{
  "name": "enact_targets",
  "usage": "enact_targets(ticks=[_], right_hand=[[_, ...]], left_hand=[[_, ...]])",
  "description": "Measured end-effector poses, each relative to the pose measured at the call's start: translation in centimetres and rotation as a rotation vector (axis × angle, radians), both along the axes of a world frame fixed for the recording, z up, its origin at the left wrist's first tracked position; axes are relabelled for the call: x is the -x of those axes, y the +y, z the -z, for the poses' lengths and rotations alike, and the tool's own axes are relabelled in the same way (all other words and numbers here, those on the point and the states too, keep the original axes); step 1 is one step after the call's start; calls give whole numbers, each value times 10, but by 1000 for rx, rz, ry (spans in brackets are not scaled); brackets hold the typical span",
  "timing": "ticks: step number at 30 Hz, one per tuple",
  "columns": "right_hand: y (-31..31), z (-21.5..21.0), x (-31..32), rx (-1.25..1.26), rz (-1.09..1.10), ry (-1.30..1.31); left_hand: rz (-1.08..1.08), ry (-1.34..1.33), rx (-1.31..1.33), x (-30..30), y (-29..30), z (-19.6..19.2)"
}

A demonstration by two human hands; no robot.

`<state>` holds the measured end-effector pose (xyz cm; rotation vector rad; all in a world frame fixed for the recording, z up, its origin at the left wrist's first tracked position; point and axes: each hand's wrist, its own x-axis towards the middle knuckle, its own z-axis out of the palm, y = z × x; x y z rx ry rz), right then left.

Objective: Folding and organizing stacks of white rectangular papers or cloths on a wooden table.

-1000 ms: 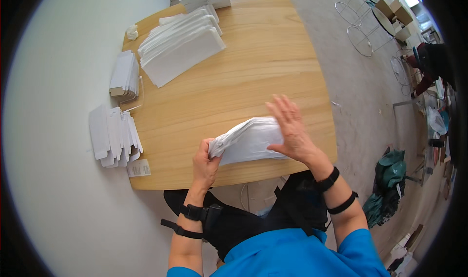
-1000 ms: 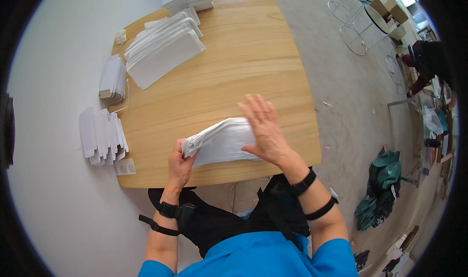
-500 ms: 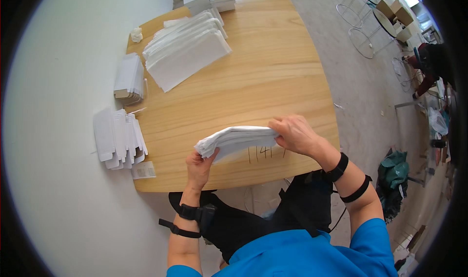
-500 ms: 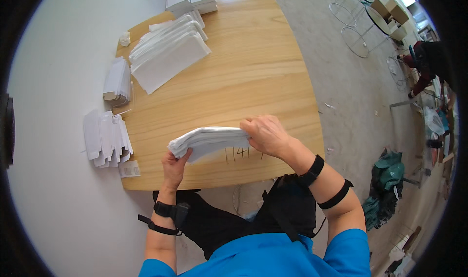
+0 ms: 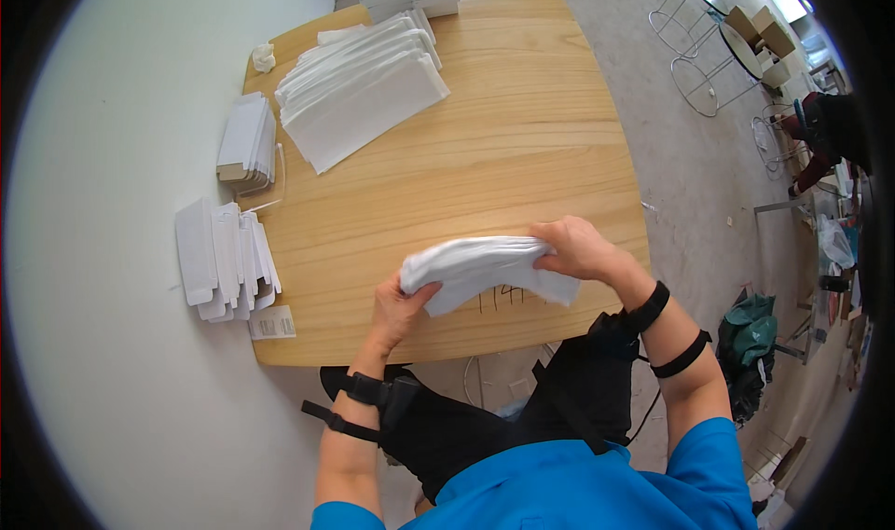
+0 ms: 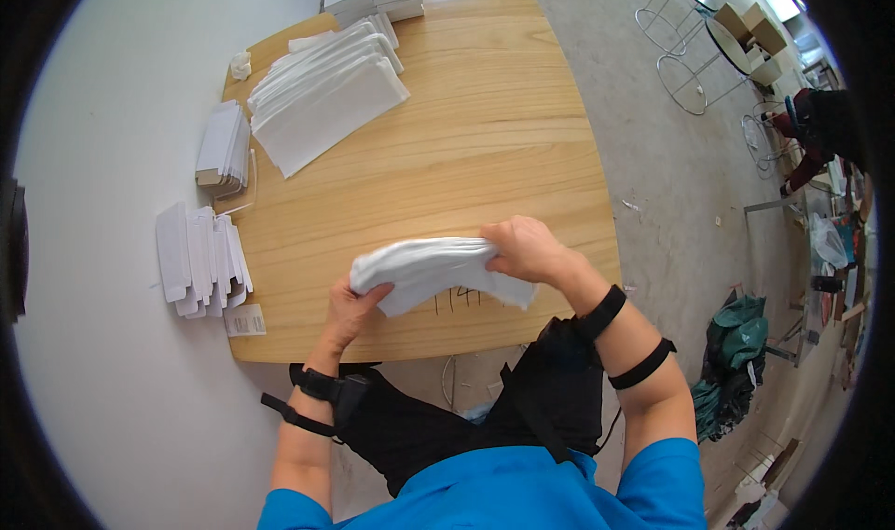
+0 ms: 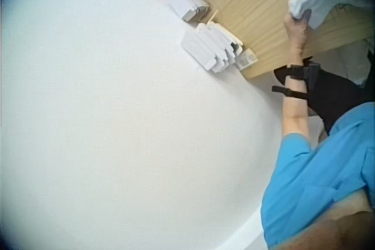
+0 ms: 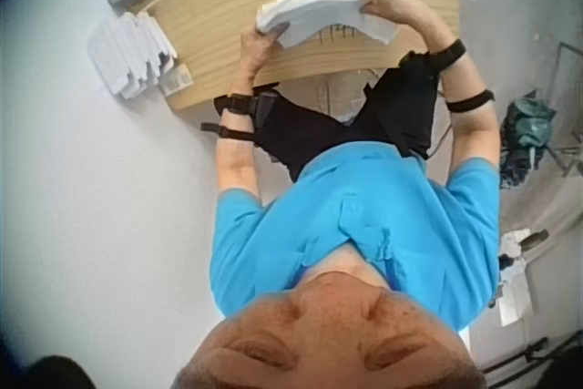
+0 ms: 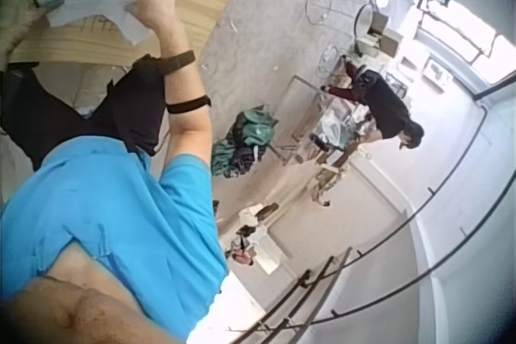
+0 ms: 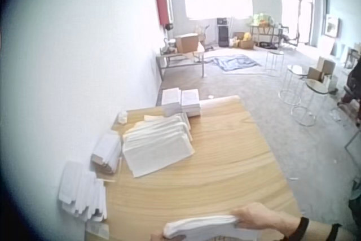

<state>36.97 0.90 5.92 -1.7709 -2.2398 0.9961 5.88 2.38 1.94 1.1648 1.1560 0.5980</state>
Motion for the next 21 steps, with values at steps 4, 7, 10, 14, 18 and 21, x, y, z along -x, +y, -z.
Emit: enact_targets(ticks=[4, 7, 10, 14, 18, 21], right_hand=[[-4, 6, -21, 767, 55, 397], [-44, 26, -11, 950, 323, 734], [-87, 32, 14, 1029, 656, 1110], [-122, 30, 47, 1020, 814, 1136], [-144, 23, 72, 927, 857, 1214], [-158, 13, 83, 837, 880, 1212]], left_hand=[[106, -187, 431, 4, 12, -9], [-92, -489, 628, -2, -2, -31], [-65, -623, 648, 5, -40, -2], [-107, -547, 626, -23, -78, -16], [-250, -609, 713, -48, -87, -22], [-321, -737, 760, -54, -88, -24]])
